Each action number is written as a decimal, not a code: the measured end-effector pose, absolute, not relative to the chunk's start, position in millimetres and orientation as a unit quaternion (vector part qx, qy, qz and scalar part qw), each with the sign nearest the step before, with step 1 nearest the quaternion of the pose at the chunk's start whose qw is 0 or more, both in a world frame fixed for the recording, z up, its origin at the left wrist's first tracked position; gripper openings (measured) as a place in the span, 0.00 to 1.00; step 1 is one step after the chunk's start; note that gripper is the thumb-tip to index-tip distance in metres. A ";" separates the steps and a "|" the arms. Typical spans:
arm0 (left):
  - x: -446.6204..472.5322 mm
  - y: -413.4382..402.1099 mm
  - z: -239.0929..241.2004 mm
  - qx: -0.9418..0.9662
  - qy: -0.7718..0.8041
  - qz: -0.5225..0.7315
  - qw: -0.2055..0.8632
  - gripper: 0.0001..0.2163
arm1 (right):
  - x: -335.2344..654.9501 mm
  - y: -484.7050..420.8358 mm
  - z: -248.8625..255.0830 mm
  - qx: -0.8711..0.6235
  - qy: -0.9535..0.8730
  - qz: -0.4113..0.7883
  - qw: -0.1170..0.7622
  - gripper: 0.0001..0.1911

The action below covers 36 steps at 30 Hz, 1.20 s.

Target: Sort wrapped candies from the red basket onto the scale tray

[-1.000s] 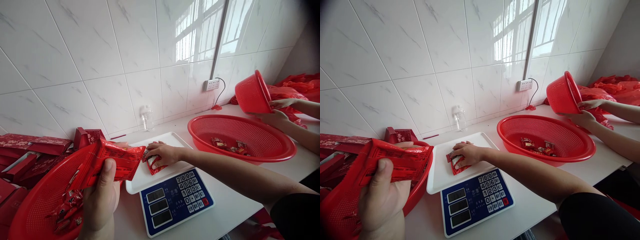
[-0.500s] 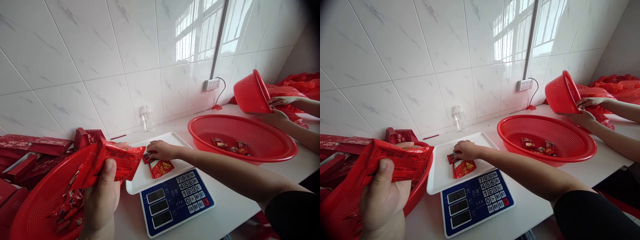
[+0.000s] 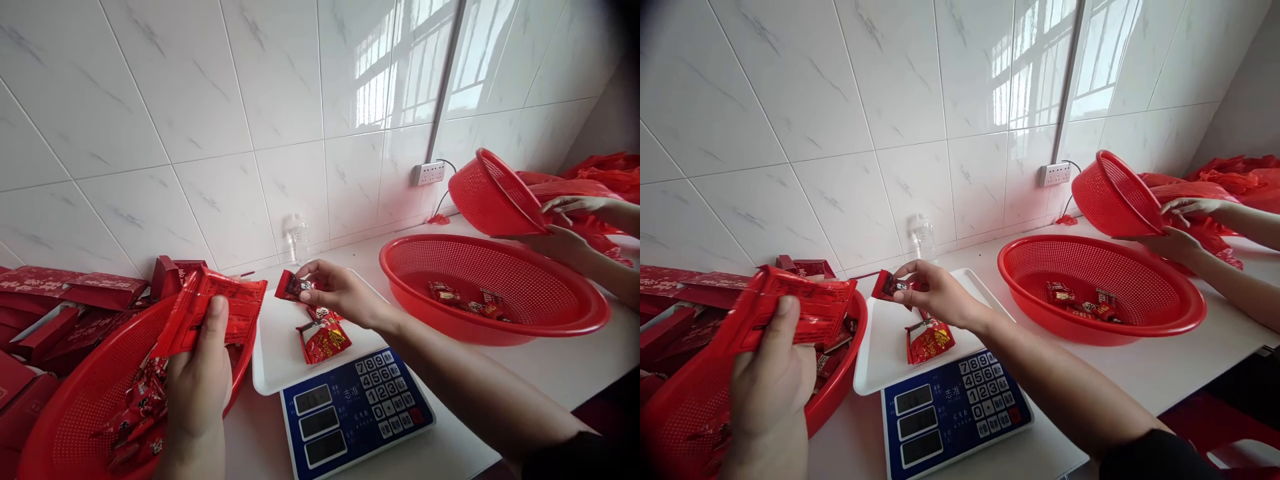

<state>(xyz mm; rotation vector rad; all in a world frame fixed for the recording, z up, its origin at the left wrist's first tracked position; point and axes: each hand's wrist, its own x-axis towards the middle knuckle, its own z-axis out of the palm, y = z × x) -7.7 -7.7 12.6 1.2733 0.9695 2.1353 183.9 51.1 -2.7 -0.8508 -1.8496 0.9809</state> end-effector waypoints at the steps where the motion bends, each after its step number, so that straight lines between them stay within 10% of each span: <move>1: -9.0 -2.0 9.1 0.457 0.369 0.776 0.230 0.09 | 184.3 44.2 0.6 -0.304 -0.715 0.431 0.459 0.15; 12: -1.7 2.8 -6.6 0.547 0.343 0.667 0.372 0.20 | 169.8 6.7 7.9 -0.237 -0.682 0.444 0.530 0.21; 24: 17.3 7.8 -17.1 0.484 0.391 0.748 0.231 0.12 | 180.7 7.9 4.9 -0.302 -0.758 0.384 0.433 0.26; 36: 16.6 1.4 -13.1 0.514 0.349 0.655 0.429 0.14 | 190.7 8.1 10.4 -0.252 -0.762 0.459 0.381 0.21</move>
